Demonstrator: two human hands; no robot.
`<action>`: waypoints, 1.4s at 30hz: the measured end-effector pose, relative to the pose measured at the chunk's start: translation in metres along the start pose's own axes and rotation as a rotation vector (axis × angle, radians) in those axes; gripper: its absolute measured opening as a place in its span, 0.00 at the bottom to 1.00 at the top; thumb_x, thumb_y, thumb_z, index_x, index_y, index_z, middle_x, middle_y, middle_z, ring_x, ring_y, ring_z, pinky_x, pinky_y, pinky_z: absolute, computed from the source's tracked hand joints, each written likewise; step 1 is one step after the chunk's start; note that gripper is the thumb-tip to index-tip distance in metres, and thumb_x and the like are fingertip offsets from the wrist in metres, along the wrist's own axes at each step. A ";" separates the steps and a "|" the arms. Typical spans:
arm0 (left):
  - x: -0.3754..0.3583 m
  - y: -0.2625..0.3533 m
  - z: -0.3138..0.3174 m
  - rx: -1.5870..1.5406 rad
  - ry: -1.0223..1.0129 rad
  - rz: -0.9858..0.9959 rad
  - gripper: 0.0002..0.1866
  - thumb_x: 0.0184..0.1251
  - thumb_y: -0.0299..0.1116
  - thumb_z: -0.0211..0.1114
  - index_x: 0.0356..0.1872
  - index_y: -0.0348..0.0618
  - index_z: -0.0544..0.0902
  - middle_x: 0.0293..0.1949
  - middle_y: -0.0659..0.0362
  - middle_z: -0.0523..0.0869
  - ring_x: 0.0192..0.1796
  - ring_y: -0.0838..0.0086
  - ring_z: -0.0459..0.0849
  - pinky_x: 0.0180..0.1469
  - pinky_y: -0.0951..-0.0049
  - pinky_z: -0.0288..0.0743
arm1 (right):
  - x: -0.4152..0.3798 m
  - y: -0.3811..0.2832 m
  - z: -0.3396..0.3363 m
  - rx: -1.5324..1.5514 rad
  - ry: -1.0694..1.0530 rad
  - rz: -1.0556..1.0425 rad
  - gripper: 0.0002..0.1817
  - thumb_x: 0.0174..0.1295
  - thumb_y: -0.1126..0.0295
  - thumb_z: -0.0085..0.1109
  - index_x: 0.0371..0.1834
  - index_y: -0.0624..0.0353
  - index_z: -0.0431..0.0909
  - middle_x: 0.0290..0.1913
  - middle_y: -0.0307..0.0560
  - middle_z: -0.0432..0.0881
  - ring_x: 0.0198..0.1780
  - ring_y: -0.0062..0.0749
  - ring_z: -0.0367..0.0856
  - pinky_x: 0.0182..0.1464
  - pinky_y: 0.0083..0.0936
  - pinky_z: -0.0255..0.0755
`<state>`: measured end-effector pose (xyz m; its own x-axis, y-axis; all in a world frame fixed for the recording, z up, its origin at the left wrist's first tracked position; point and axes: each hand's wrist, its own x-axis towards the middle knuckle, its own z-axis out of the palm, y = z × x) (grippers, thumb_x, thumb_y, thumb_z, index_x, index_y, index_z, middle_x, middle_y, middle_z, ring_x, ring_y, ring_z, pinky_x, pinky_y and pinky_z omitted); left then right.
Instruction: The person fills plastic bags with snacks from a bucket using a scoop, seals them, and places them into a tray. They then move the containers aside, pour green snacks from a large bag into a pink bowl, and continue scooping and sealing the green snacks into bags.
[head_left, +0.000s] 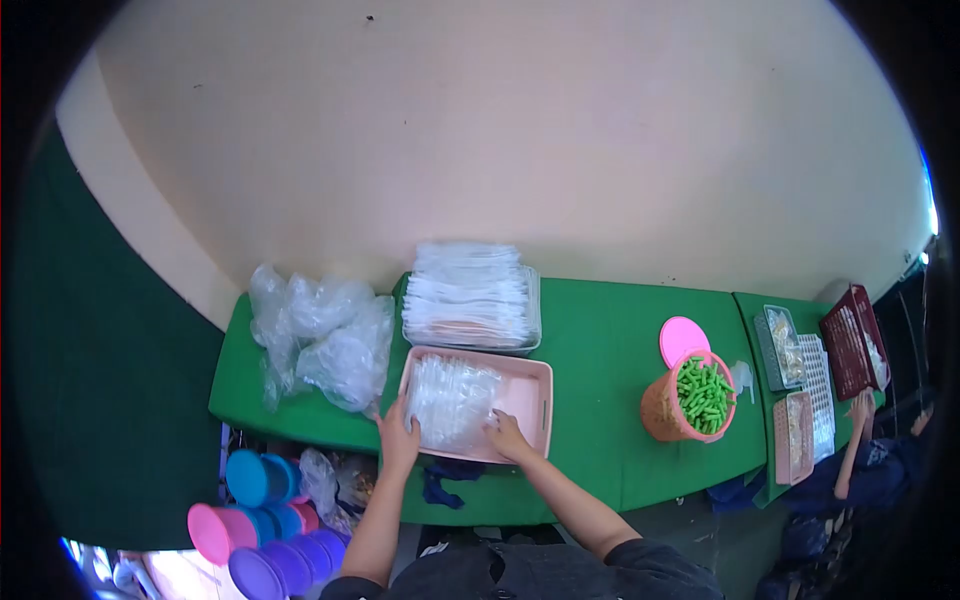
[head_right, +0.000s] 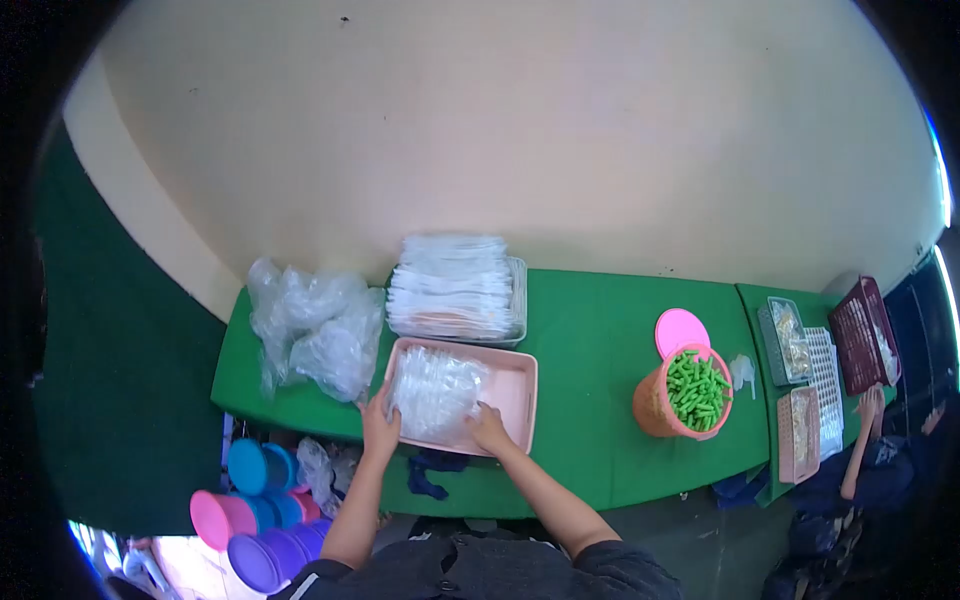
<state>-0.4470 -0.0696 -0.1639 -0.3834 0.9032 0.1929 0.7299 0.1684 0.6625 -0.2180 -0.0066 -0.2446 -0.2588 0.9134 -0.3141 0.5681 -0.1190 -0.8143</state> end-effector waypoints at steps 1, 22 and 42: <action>-0.002 0.016 -0.003 0.011 0.010 -0.025 0.26 0.58 0.30 0.61 0.61 0.39 0.71 0.54 0.46 0.79 0.62 0.53 0.72 0.68 0.49 0.55 | 0.001 0.003 0.000 -0.020 0.046 -0.063 0.32 0.62 0.56 0.57 0.66 0.59 0.63 0.52 0.67 0.72 0.52 0.51 0.75 0.56 0.38 0.69; -0.023 0.036 0.152 -0.543 -0.611 0.094 0.29 0.66 0.41 0.55 0.65 0.39 0.65 0.65 0.41 0.65 0.68 0.53 0.62 0.69 0.61 0.57 | 0.000 -0.009 -0.081 0.147 0.278 -0.197 0.51 0.53 0.68 0.65 0.72 0.69 0.38 0.71 0.66 0.50 0.71 0.53 0.55 0.70 0.34 0.55; -0.004 0.058 0.131 -0.751 -0.399 -0.242 0.45 0.55 0.29 0.70 0.71 0.41 0.51 0.53 0.45 0.72 0.52 0.59 0.75 0.56 0.64 0.70 | -0.026 -0.045 -0.097 -0.515 0.448 -0.070 0.31 0.47 0.66 0.71 0.54 0.63 0.70 0.49 0.57 0.68 0.51 0.49 0.67 0.53 0.42 0.59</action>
<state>-0.3291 -0.0118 -0.2217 -0.1512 0.9704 -0.1882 0.0355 0.1956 0.9800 -0.1616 0.0129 -0.1527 -0.0235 0.9983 0.0536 0.8896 0.0453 -0.4544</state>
